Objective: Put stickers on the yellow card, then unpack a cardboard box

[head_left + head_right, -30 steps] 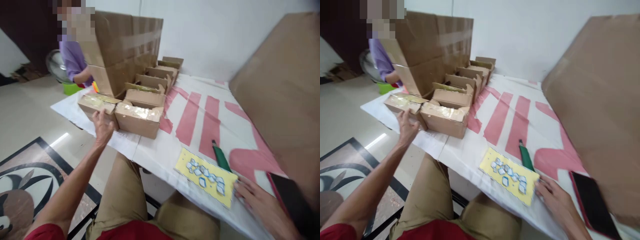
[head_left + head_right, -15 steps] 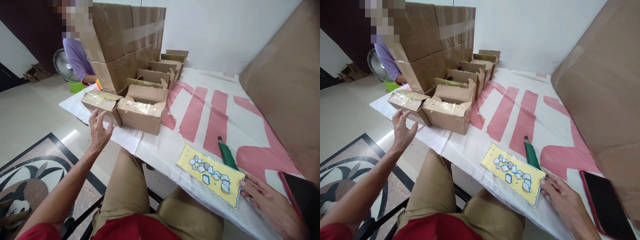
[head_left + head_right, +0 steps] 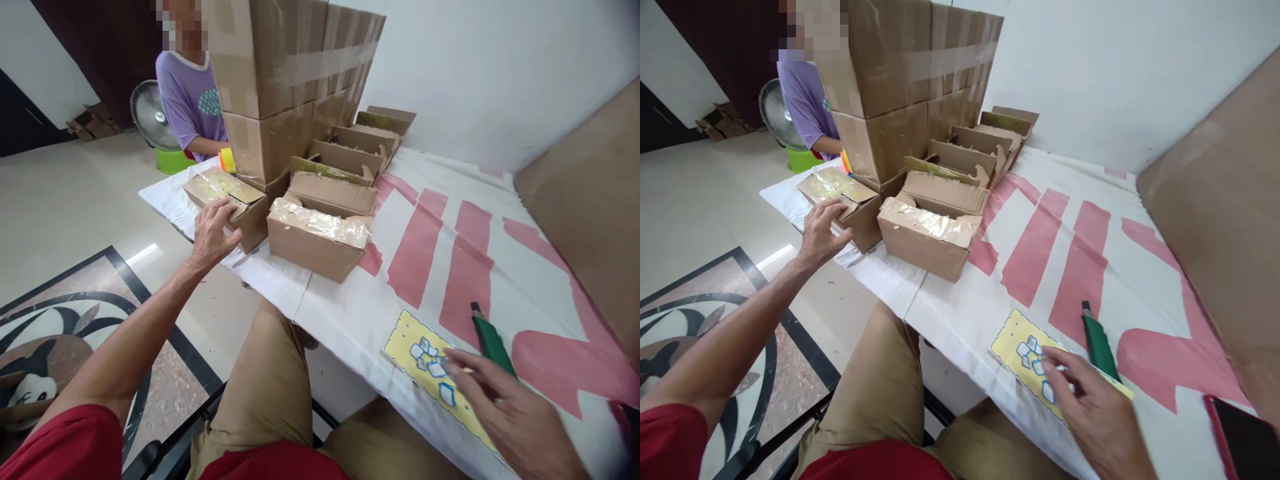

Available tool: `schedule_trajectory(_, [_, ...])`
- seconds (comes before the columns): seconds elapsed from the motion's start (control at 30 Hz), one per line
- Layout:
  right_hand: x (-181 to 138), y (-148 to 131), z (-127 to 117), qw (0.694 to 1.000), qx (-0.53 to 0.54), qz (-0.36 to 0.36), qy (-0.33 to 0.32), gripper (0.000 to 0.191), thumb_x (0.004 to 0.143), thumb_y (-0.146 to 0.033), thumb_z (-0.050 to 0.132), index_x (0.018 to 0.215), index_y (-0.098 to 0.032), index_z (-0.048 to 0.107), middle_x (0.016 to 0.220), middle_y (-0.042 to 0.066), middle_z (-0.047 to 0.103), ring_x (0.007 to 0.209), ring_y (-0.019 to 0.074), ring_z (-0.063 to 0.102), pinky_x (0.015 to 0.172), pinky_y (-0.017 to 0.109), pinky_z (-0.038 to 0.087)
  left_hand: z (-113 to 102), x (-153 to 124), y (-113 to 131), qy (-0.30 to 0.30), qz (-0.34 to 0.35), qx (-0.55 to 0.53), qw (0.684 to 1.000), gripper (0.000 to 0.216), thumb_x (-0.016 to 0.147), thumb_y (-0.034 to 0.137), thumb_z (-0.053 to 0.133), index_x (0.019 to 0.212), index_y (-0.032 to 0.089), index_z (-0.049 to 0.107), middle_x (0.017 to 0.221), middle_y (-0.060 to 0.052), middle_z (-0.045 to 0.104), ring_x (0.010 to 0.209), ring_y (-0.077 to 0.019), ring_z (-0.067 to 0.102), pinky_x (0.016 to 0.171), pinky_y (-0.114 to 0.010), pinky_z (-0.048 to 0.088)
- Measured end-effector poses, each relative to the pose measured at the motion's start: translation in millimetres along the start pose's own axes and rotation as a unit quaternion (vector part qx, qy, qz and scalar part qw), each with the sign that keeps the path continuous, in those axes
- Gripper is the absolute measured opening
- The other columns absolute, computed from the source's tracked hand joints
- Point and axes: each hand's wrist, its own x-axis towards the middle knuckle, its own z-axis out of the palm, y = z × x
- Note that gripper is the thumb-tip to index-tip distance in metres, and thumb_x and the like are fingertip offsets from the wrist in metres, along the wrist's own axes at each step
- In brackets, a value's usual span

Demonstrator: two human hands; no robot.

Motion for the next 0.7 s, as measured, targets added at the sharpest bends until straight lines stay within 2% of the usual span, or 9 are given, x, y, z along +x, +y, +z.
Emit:
schedule_trajectory(0.1, [26, -79, 41, 0.990, 0.034, -0.104, -0.089, 0.027, 0.090, -0.046, 0.057, 0.091, -0.026, 0.075, 0.094, 0.008, 0.079, 0.073, 0.0215, 0.073, 0.064, 0.032, 0.057, -3, 0, -12, 0.010, 0.021, -0.025, 0.999, 0.046, 0.074, 0.026, 0.062, 0.119, 0.019, 0.064, 0.140, -0.016, 0.060, 0.137, -0.0335, 0.050, 0.116, -0.050, 0.038])
schedule_trajectory(0.23, [65, -156, 107, 0.957, 0.022, -0.233, -0.171, 0.027, 0.097, -0.029, 0.048, 0.100, -0.024, 0.074, 0.098, 0.005, 0.078, 0.084, 0.0193, 0.073, 0.078, 0.030, 0.057, -7, 1, -19, 0.025, 0.034, -0.043, 0.998, 0.043, 0.072, 0.021, 0.061, 0.114, 0.020, 0.065, 0.137, -0.013, 0.063, 0.133, -0.0304, 0.055, 0.115, -0.047, 0.041])
schedule_trajectory(0.37, [96, -220, 172, 0.925, -0.140, -0.283, -0.210, 0.032, 0.102, -0.021, 0.044, 0.122, -0.023, 0.069, 0.118, 0.006, 0.076, 0.106, 0.0189, 0.073, 0.090, 0.027, 0.054, -11, 1, -22, 0.026, 0.032, -0.057, 0.998, 0.043, 0.070, 0.019, 0.062, 0.114, 0.020, 0.066, 0.137, -0.013, 0.064, 0.131, -0.0296, 0.058, 0.113, -0.047, 0.044])
schedule_trajectory(0.47, [113, -256, 211, 0.910, -0.199, -0.299, -0.210, 0.036, 0.104, -0.021, 0.039, 0.131, -0.022, 0.063, 0.119, 0.012, 0.074, 0.103, 0.0242, 0.074, 0.085, 0.032, 0.055, -12, 0, -22, 0.027, 0.034, -0.068, 0.997, 0.044, 0.070, 0.019, 0.062, 0.114, 0.019, 0.066, 0.137, -0.013, 0.064, 0.132, -0.0294, 0.058, 0.115, -0.047, 0.044])
schedule_trajectory(0.57, [127, -277, 241, 0.902, -0.216, -0.309, -0.210, 0.041, 0.103, -0.015, 0.036, 0.137, -0.018, 0.058, 0.111, 0.017, 0.075, 0.098, 0.0269, 0.075, 0.081, 0.033, 0.055, -10, 0, -22, 0.027, 0.030, -0.074, 0.996, 0.043, 0.071, 0.020, 0.062, 0.115, 0.019, 0.065, 0.138, -0.013, 0.064, 0.133, -0.0291, 0.057, 0.116, -0.048, 0.043])
schedule_trajectory(0.63, [136, -285, 254, 0.902, -0.218, -0.309, -0.208, 0.041, 0.102, -0.012, 0.036, 0.136, -0.015, 0.058, 0.108, 0.019, 0.075, 0.099, 0.0275, 0.075, 0.080, 0.033, 0.054, -8, 1, -22, 0.025, 0.024, -0.075, 0.997, 0.043, 0.072, 0.021, 0.062, 0.115, 0.020, 0.065, 0.139, -0.012, 0.064, 0.135, -0.0295, 0.056, 0.116, -0.049, 0.043])
schedule_trajectory(0.7, [142, -289, 260, 0.906, -0.212, -0.305, -0.205, 0.036, 0.101, -0.012, 0.038, 0.126, -0.014, 0.063, 0.107, 0.020, 0.076, 0.099, 0.0279, 0.075, 0.080, 0.033, 0.054, -6, 1, -22, 0.023, 0.019, -0.077, 0.997, 0.044, 0.072, 0.021, 0.062, 0.116, 0.020, 0.065, 0.140, -0.011, 0.063, 0.136, -0.0300, 0.054, 0.117, -0.050, 0.042])
